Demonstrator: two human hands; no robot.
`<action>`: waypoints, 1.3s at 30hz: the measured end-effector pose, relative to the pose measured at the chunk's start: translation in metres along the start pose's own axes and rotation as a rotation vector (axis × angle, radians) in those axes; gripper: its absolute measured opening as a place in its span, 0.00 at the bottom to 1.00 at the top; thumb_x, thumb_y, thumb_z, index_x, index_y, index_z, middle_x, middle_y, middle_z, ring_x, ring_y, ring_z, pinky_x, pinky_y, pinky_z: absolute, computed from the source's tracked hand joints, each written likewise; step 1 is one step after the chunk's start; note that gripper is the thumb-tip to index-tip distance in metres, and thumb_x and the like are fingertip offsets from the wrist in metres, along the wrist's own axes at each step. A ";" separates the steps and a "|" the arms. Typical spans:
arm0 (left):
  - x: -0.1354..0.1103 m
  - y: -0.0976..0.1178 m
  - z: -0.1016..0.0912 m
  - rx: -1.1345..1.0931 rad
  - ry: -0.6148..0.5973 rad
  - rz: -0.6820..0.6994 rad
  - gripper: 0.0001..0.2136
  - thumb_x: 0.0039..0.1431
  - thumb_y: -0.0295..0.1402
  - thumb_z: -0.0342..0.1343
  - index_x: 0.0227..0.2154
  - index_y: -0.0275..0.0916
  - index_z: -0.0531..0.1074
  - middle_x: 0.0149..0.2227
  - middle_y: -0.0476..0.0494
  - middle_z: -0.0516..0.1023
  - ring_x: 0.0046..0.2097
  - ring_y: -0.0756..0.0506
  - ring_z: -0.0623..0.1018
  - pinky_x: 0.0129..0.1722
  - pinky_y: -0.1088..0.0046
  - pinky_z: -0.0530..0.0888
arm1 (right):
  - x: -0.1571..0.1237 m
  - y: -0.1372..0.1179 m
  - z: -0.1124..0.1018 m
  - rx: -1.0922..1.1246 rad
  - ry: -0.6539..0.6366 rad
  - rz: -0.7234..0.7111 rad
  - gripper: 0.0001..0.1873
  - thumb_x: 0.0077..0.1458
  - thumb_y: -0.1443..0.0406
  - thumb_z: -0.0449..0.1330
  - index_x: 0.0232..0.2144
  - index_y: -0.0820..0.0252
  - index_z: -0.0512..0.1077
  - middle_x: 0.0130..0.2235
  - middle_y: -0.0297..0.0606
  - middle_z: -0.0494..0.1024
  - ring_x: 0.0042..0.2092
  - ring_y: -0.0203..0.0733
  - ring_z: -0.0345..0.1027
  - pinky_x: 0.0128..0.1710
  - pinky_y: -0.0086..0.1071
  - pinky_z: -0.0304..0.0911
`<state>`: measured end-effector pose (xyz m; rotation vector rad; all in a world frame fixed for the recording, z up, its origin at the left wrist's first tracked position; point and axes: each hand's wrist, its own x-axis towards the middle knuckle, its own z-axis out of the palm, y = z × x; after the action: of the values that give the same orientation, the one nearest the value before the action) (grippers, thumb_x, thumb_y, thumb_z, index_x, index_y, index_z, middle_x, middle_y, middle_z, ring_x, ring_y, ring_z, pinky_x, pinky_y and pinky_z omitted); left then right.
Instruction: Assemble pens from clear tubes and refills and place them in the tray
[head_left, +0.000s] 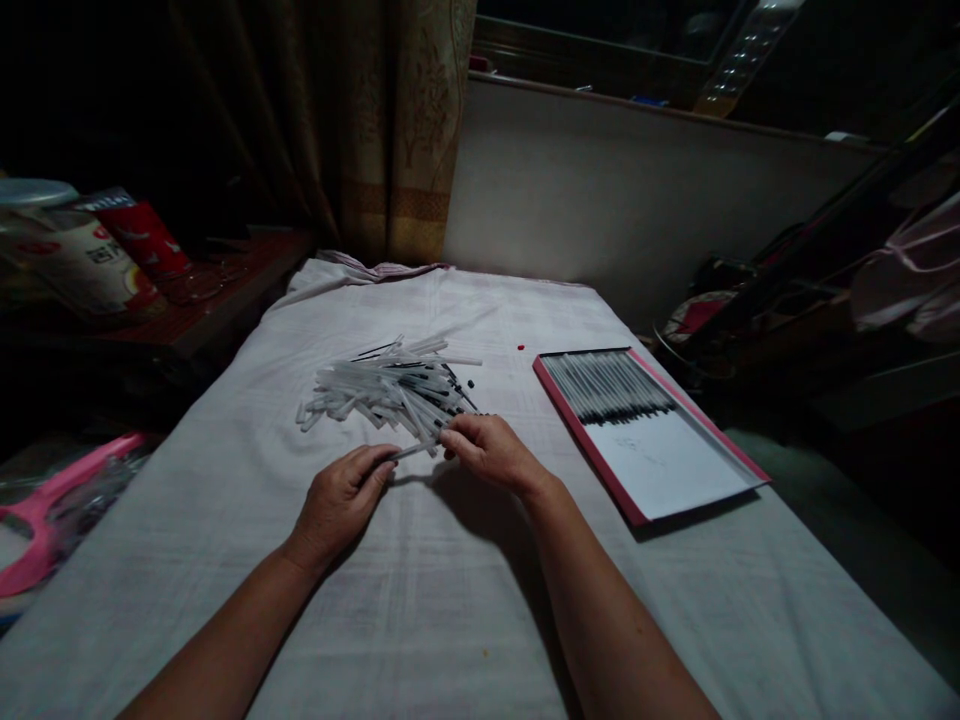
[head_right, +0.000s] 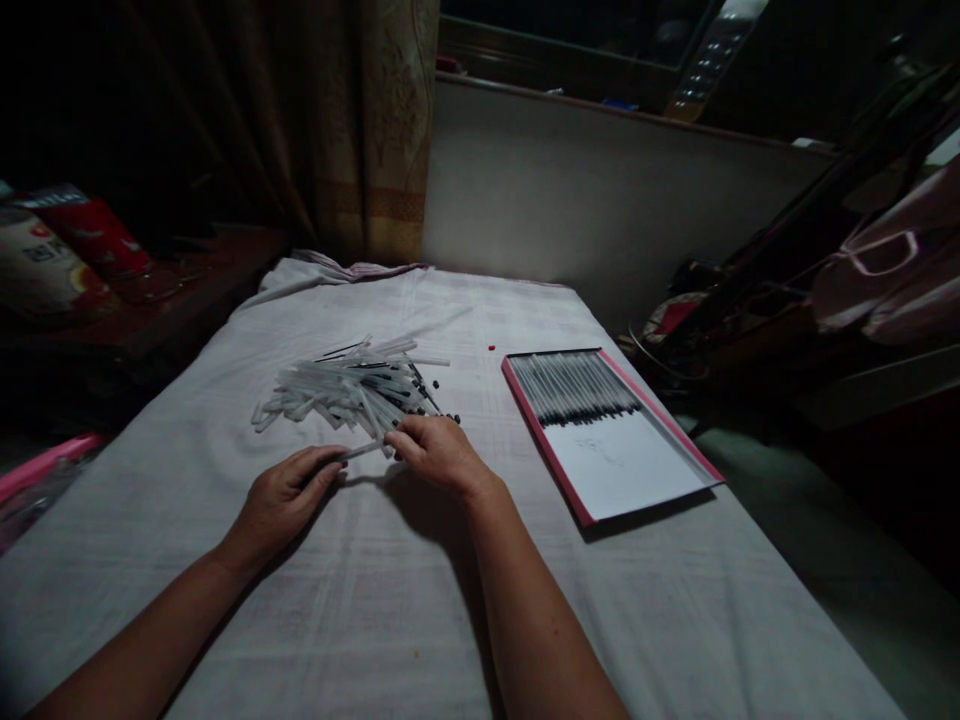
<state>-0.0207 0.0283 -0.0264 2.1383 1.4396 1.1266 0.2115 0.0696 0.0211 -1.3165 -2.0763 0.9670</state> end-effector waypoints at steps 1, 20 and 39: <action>0.000 0.000 0.000 -0.001 -0.001 -0.004 0.14 0.64 0.42 0.52 0.41 0.41 0.79 0.39 0.44 0.84 0.40 0.44 0.83 0.43 0.70 0.78 | 0.000 0.001 0.000 -0.001 0.000 0.004 0.15 0.64 0.62 0.56 0.27 0.61 0.74 0.27 0.34 0.78 0.29 0.35 0.68 0.30 0.27 0.57; 0.000 0.001 -0.001 0.005 -0.016 0.004 0.14 0.64 0.42 0.51 0.41 0.42 0.79 0.39 0.44 0.84 0.40 0.44 0.83 0.43 0.69 0.79 | 0.000 0.002 0.002 0.016 -0.024 -0.027 0.11 0.62 0.65 0.57 0.28 0.60 0.75 0.28 0.33 0.77 0.31 0.35 0.69 0.32 0.26 0.58; 0.000 -0.002 0.001 -0.042 0.010 0.003 0.13 0.63 0.41 0.54 0.42 0.43 0.80 0.39 0.44 0.85 0.40 0.44 0.83 0.42 0.69 0.79 | 0.001 0.000 0.008 0.022 -0.030 -0.035 0.12 0.62 0.63 0.58 0.29 0.61 0.76 0.28 0.34 0.79 0.31 0.36 0.71 0.32 0.27 0.59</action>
<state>-0.0215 0.0291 -0.0281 2.1104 1.4045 1.1598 0.2055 0.0681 0.0167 -1.2576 -2.0985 0.9968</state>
